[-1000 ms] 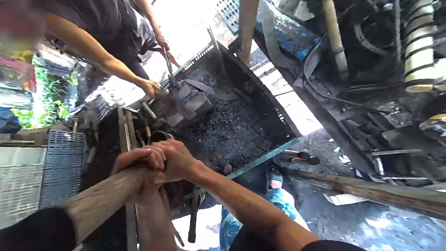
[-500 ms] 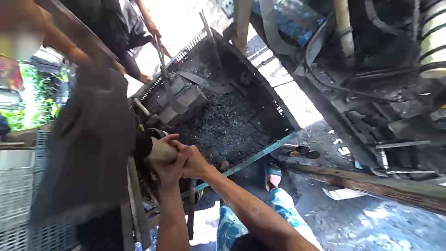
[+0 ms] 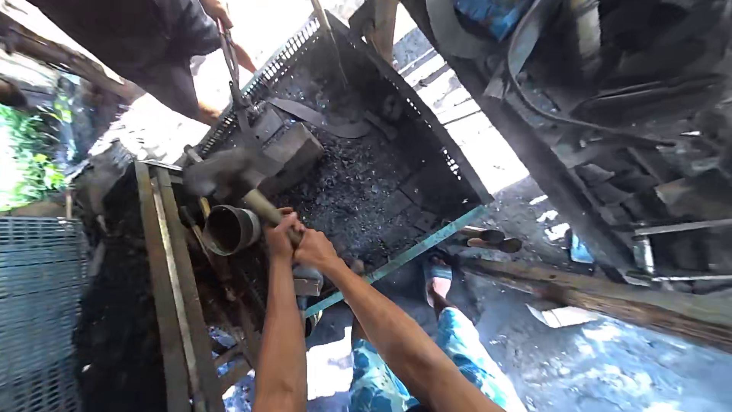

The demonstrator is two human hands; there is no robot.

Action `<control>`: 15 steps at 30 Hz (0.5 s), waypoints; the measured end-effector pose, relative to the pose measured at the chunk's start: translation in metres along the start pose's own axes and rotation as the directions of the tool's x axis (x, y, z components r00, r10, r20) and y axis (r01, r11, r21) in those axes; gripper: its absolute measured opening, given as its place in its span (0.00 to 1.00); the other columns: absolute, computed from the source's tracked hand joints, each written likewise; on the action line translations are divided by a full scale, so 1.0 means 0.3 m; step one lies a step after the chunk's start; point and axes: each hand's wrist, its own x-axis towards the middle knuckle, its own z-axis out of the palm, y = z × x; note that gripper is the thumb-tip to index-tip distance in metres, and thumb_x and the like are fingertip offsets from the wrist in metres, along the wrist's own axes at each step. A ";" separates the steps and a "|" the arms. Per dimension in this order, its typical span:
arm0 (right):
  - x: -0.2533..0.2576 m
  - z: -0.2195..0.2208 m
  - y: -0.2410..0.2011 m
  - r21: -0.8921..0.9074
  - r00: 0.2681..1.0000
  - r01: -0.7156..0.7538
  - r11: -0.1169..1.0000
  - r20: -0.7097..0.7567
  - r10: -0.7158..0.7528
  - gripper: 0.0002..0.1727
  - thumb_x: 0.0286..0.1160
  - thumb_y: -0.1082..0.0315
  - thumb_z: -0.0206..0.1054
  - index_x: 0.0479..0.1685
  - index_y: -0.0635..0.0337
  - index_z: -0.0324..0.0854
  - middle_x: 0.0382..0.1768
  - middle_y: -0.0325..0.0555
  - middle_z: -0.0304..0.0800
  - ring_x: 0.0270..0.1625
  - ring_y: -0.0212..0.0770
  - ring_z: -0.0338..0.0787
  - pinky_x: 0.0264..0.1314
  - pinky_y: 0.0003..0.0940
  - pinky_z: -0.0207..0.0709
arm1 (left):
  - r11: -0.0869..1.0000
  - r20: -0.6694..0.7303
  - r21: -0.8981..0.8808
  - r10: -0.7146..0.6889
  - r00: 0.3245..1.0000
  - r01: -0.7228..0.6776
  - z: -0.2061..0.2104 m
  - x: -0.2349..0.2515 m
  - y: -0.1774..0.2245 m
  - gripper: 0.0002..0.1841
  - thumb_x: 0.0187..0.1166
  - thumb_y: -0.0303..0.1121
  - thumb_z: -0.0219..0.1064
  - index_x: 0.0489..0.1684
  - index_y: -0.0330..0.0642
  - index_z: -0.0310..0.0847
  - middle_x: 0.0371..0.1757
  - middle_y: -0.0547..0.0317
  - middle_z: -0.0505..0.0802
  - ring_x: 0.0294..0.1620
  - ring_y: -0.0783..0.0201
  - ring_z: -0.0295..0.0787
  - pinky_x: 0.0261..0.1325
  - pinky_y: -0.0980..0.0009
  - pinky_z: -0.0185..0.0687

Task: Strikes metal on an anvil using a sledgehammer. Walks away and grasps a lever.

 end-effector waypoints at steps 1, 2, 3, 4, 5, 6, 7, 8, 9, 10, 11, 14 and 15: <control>-0.040 -0.027 -0.054 -0.089 0.996 0.088 0.992 -0.003 -0.088 0.25 0.52 0.45 0.77 0.50 0.46 0.86 0.39 0.47 0.94 0.45 0.53 0.94 0.43 0.66 0.85 | 0.993 0.016 -0.082 0.083 0.996 -0.081 0.004 -0.036 0.079 0.14 0.77 0.34 0.67 0.58 0.42 0.81 0.24 0.59 0.85 0.22 0.63 0.82 0.33 0.61 0.86; -0.114 -0.040 -0.127 -0.139 0.979 0.202 0.969 0.007 -0.203 0.27 0.50 0.44 0.78 0.51 0.45 0.86 0.40 0.45 0.94 0.45 0.52 0.94 0.42 0.66 0.85 | 0.972 0.004 -0.134 0.197 0.980 -0.195 0.006 -0.114 0.196 0.15 0.76 0.33 0.69 0.57 0.41 0.81 0.23 0.59 0.84 0.21 0.63 0.81 0.32 0.61 0.85; -0.210 -0.041 -0.210 -0.155 0.948 0.317 0.936 0.026 -0.317 0.28 0.48 0.44 0.79 0.52 0.45 0.86 0.40 0.44 0.94 0.45 0.51 0.94 0.42 0.65 0.84 | 0.938 -0.002 -0.164 0.309 0.951 -0.305 -0.001 -0.215 0.324 0.15 0.74 0.32 0.72 0.57 0.41 0.81 0.23 0.57 0.84 0.21 0.62 0.81 0.32 0.61 0.85; -0.296 -0.049 -0.299 -0.157 0.902 0.428 0.890 0.020 -0.431 0.29 0.46 0.45 0.79 0.51 0.46 0.86 0.40 0.43 0.95 0.45 0.50 0.94 0.43 0.64 0.85 | 0.896 0.028 -0.178 0.418 0.908 -0.407 0.001 -0.297 0.456 0.16 0.73 0.32 0.74 0.57 0.40 0.82 0.23 0.56 0.85 0.22 0.60 0.82 0.33 0.59 0.86; -0.372 -0.055 -0.379 -0.151 0.838 0.537 0.830 -0.020 -0.546 0.29 0.46 0.45 0.80 0.49 0.49 0.86 0.40 0.43 0.95 0.45 0.48 0.95 0.43 0.61 0.85 | 0.853 0.069 -0.158 0.512 0.856 -0.498 0.012 -0.368 0.580 0.17 0.72 0.33 0.76 0.57 0.42 0.83 0.23 0.57 0.87 0.22 0.61 0.83 0.35 0.60 0.86; -0.432 -0.060 -0.453 -0.142 0.762 0.632 0.762 -0.064 -0.645 0.27 0.46 0.46 0.81 0.46 0.52 0.87 0.39 0.43 0.95 0.45 0.47 0.94 0.45 0.58 0.86 | 0.802 0.114 -0.128 0.597 0.794 -0.584 0.022 -0.425 0.688 0.19 0.71 0.35 0.77 0.59 0.44 0.84 0.24 0.59 0.88 0.23 0.62 0.84 0.36 0.62 0.87; -0.473 -0.072 -0.527 -0.135 0.690 0.707 0.695 -0.087 -0.719 0.27 0.46 0.47 0.81 0.44 0.54 0.87 0.39 0.43 0.95 0.46 0.46 0.94 0.47 0.55 0.85 | 0.745 0.152 -0.093 0.666 0.730 -0.661 0.030 -0.462 0.782 0.20 0.71 0.38 0.78 0.60 0.45 0.84 0.25 0.61 0.89 0.25 0.64 0.84 0.38 0.63 0.87; -0.492 -0.084 -0.597 -0.130 0.615 0.770 0.625 -0.109 -0.781 0.26 0.46 0.48 0.82 0.42 0.54 0.87 0.38 0.42 0.94 0.45 0.44 0.94 0.48 0.53 0.86 | 0.686 0.180 -0.060 0.722 0.668 -0.725 0.035 -0.480 0.862 0.20 0.72 0.40 0.78 0.61 0.46 0.84 0.26 0.63 0.89 0.26 0.65 0.85 0.39 0.64 0.86; -0.493 -0.106 -0.665 -0.128 0.544 0.820 0.558 -0.130 -0.829 0.25 0.44 0.49 0.83 0.41 0.54 0.88 0.37 0.42 0.94 0.44 0.44 0.93 0.47 0.51 0.86 | 0.637 0.204 -0.029 0.759 0.619 -0.771 0.039 -0.477 0.932 0.21 0.72 0.43 0.78 0.61 0.48 0.84 0.27 0.65 0.90 0.27 0.66 0.85 0.40 0.65 0.87; -0.473 -0.134 -0.728 -0.132 0.471 0.861 0.492 -0.160 -0.867 0.24 0.42 0.52 0.84 0.39 0.55 0.88 0.34 0.41 0.93 0.41 0.43 0.93 0.45 0.50 0.85 | 0.598 0.231 -0.004 0.781 0.581 -0.802 0.043 -0.451 0.990 0.21 0.72 0.44 0.79 0.60 0.50 0.84 0.28 0.67 0.90 0.27 0.67 0.86 0.40 0.65 0.87; -0.437 -0.164 -0.773 -0.139 0.418 0.885 0.445 -0.183 -0.890 0.24 0.39 0.54 0.86 0.39 0.55 0.88 0.34 0.41 0.93 0.41 0.43 0.92 0.44 0.50 0.84 | 0.569 0.257 0.025 0.791 0.555 -0.822 0.050 -0.407 1.025 0.20 0.71 0.46 0.79 0.60 0.53 0.84 0.29 0.69 0.90 0.28 0.68 0.87 0.41 0.66 0.88; -0.221 -0.181 -0.664 -0.159 0.496 0.827 0.539 -0.246 -0.833 0.27 0.39 0.57 0.87 0.46 0.53 0.90 0.39 0.41 0.95 0.44 0.42 0.93 0.45 0.51 0.86 | 0.604 0.240 0.050 0.766 0.597 -0.796 0.062 -0.189 0.860 0.22 0.70 0.47 0.80 0.59 0.53 0.83 0.34 0.69 0.91 0.32 0.69 0.88 0.43 0.67 0.89; -0.135 -0.155 -0.524 -0.117 0.638 0.730 0.673 -0.236 -0.733 0.27 0.45 0.55 0.86 0.51 0.51 0.90 0.42 0.40 0.96 0.46 0.41 0.94 0.47 0.52 0.88 | 0.692 0.190 0.073 0.698 0.691 -0.719 0.063 -0.114 0.690 0.22 0.70 0.46 0.81 0.60 0.52 0.83 0.39 0.68 0.92 0.36 0.70 0.88 0.44 0.69 0.89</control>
